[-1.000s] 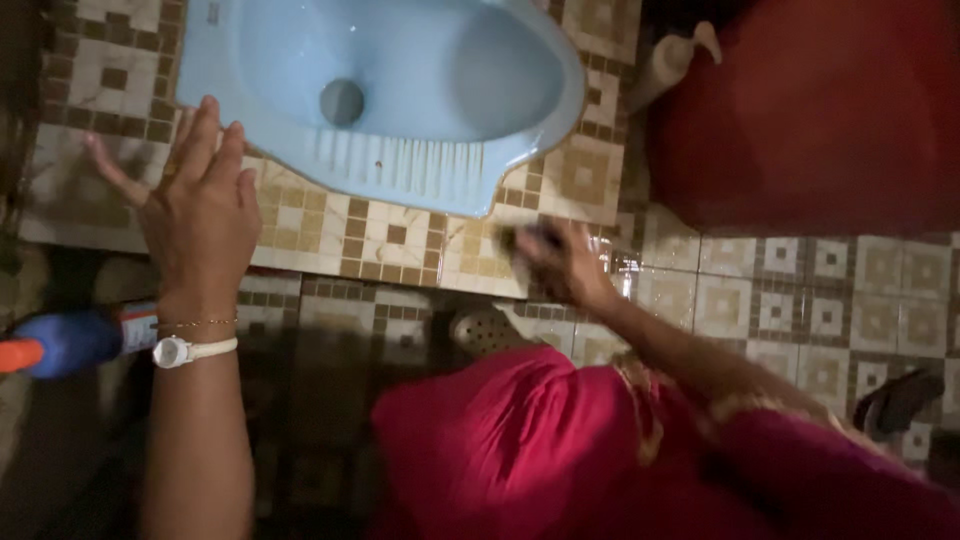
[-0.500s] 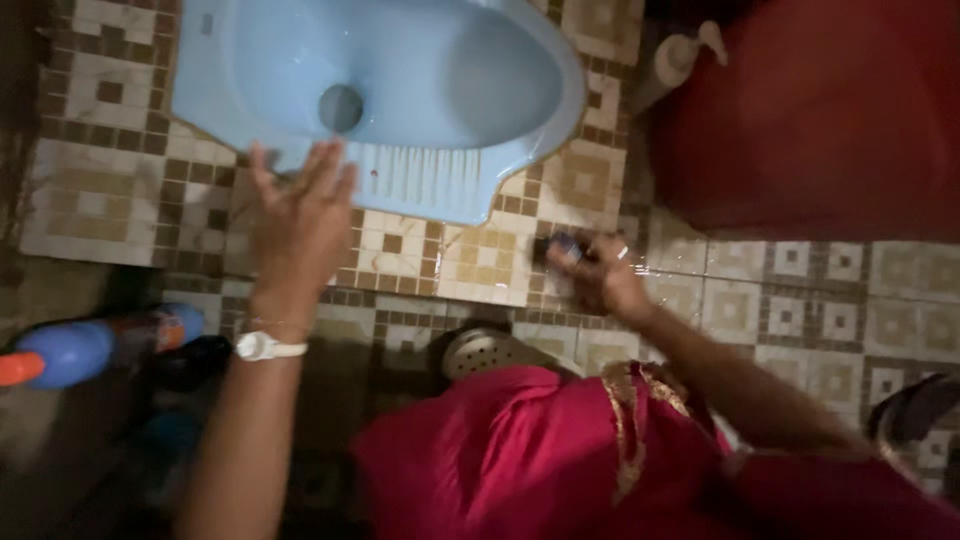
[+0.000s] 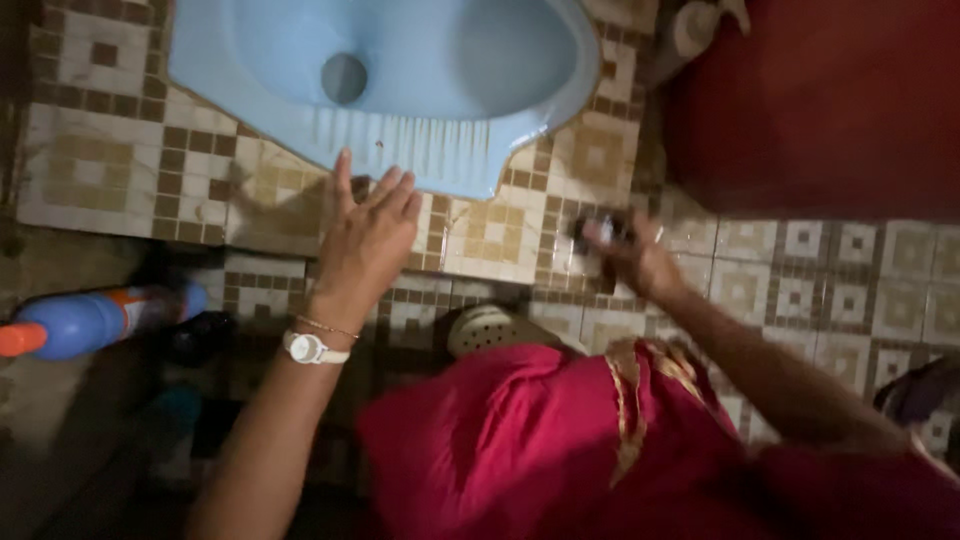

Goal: The person scrubs a light blue squat toilet with a toilet brush, repeatedly rinsing it with water from a green scoop taken from a red bucket. They then pour a blue cleaning liquid into the bowl and scrub the surrounding tiled floor with a sponge.

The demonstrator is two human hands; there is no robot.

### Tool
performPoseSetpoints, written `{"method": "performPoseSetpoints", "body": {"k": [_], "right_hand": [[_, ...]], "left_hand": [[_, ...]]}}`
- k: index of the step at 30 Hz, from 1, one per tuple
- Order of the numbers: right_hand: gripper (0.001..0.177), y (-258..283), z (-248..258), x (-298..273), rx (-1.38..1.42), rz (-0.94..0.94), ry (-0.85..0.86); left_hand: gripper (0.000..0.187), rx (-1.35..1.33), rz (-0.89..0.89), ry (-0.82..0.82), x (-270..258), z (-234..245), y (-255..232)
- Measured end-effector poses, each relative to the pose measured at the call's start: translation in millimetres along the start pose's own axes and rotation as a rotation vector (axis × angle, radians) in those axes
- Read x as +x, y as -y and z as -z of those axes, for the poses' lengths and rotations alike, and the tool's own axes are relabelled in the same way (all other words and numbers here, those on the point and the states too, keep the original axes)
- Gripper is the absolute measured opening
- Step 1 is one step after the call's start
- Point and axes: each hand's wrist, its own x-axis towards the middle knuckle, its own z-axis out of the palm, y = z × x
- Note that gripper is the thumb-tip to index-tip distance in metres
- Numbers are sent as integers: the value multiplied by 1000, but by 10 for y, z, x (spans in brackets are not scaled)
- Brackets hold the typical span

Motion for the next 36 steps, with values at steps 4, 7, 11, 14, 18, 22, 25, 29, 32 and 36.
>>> {"method": "performPoseSetpoints", "body": {"k": [4, 7, 11, 14, 18, 22, 25, 29, 32, 36], "right_hand": [[58, -199, -2, 351, 155, 54, -234], [40, -751, 124, -48, -1111, 993, -122], [46, -635, 442, -114, -519, 403, 224], [47, -468, -104, 25, -476, 346, 332], [44, -21, -987, 524, -911, 1371, 192], [44, 425, -1198, 650, -941, 1289, 221], [65, 255, -623, 164, -640, 369, 444], [76, 194, 137, -171, -428, 476, 511], [75, 214, -294, 16, -430, 107, 222], [60, 512, -1139, 632, -748, 742, 18]], "left_hand": [[29, -43, 31, 10, -98, 26, 71], [27, -46, 46, -20, -170, 42, 169], [32, 29, 17, 17, -70, -31, 148], [31, 66, -29, -21, -17, -67, 84], [27, 122, -30, -95, 105, -63, 169], [23, 32, -12, -168, 85, -54, 228], [26, 64, 18, -176, -84, -47, 283], [28, 65, 65, -143, -223, -89, 387], [29, 73, 52, -151, -138, -126, 428], [29, 55, 64, -168, -70, -75, 408]]}}
